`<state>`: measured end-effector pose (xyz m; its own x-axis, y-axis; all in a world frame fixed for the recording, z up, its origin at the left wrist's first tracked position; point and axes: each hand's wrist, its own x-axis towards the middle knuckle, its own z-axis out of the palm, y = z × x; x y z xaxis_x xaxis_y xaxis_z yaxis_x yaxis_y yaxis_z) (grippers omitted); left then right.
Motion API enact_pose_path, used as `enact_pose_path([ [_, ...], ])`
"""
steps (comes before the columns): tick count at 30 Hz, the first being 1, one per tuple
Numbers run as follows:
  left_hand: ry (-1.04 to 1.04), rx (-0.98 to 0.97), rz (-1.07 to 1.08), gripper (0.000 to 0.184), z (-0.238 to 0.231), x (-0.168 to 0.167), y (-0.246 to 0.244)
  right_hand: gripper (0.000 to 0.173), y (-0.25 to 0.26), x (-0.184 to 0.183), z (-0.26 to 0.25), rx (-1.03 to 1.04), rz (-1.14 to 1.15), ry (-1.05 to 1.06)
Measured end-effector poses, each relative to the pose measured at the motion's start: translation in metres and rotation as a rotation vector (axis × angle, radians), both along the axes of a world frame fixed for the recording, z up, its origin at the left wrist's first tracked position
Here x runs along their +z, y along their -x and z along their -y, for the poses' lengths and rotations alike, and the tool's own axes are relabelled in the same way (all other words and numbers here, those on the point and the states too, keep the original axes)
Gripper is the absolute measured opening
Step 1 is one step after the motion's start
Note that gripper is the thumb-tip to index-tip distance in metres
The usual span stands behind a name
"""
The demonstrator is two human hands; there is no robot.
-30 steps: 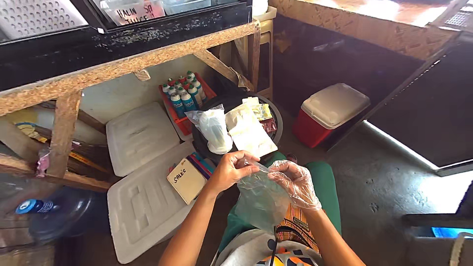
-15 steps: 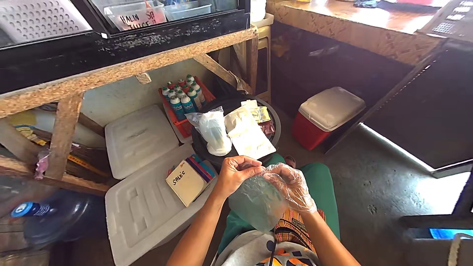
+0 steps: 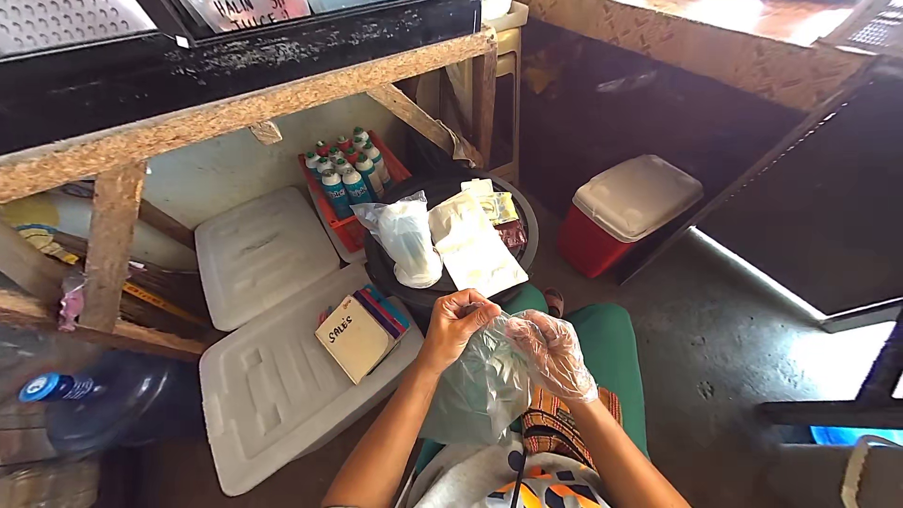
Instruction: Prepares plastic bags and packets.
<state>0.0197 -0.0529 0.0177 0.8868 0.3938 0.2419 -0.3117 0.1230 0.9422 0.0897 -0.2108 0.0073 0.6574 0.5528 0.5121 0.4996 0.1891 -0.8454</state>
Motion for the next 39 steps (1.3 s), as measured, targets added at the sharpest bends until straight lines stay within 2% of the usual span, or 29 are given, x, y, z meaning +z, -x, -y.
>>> enact_pose_path([
  [4, -0.037, 0.006, 0.024, 0.015, 0.0, -0.004, -0.003, 0.017, -0.003, 0.0, -0.002, 0.011, -0.004, -0.017],
  [7, -0.012, -0.012, 0.005, 0.018, -0.003, -0.001, -0.001, 0.015, -0.005, -0.003, -0.002, 0.041, -0.005, 0.009],
  [12, -0.083, 0.088, -0.038, 0.014, -0.004, -0.001, 0.003, 0.025, 0.001, 0.003, 0.0, 0.003, -0.044, 0.14],
  [17, -0.075, 0.163, -0.023, 0.016, 0.004, -0.002, -0.001, 0.019, 0.002, 0.011, -0.002, 0.016, 0.02, 0.06],
  [19, -0.088, 0.117, 0.028, 0.008, 0.001, -0.006, 0.0, 0.018, 0.001, 0.012, -0.001, 0.016, 0.044, 0.026],
  [20, -0.101, 0.047, 0.045, 0.014, -0.004, -0.009, 0.002, 0.018, 0.002, 0.013, 0.0, 0.011, 0.053, 0.018],
  [21, -0.118, -0.034, 0.035, 0.028, -0.009, -0.01, 0.004, 0.018, 0.002, 0.014, 0.001, 0.005, 0.061, 0.011],
  [22, -0.121, -0.096, 0.01, 0.031, -0.011, -0.01, 0.006, 0.018, 0.002, 0.014, 0.001, 0.0, 0.064, 0.001],
  [24, -0.079, -0.164, -0.023, 0.014, -0.011, -0.008, 0.009, 0.019, 0.002, 0.015, 0.001, -0.002, 0.052, -0.018],
  [25, -0.068, -0.184, -0.017, 0.012, -0.011, -0.009, 0.009, 0.02, 0.002, 0.014, 0.001, 0.004, 0.044, -0.026],
  [30, -0.075, -0.174, 0.09, 0.008, -0.015, -0.014, 0.005, 0.018, 0.002, 0.011, -0.002, 0.078, 0.038, -0.028],
  [32, -0.028, -0.135, 0.108, 0.012, -0.012, -0.012, 0.005, 0.017, 0.002, 0.01, -0.002, 0.077, 0.063, -0.013],
  [35, 0.008, -0.07, 0.096, 0.018, -0.009, -0.009, 0.006, 0.018, 0.001, 0.01, -0.002, 0.066, 0.097, 0.02],
  [39, 0.02, -0.055, 0.081, 0.015, -0.006, -0.008, 0.006, 0.02, 0.001, 0.011, -0.001, 0.04, 0.121, 0.042],
])
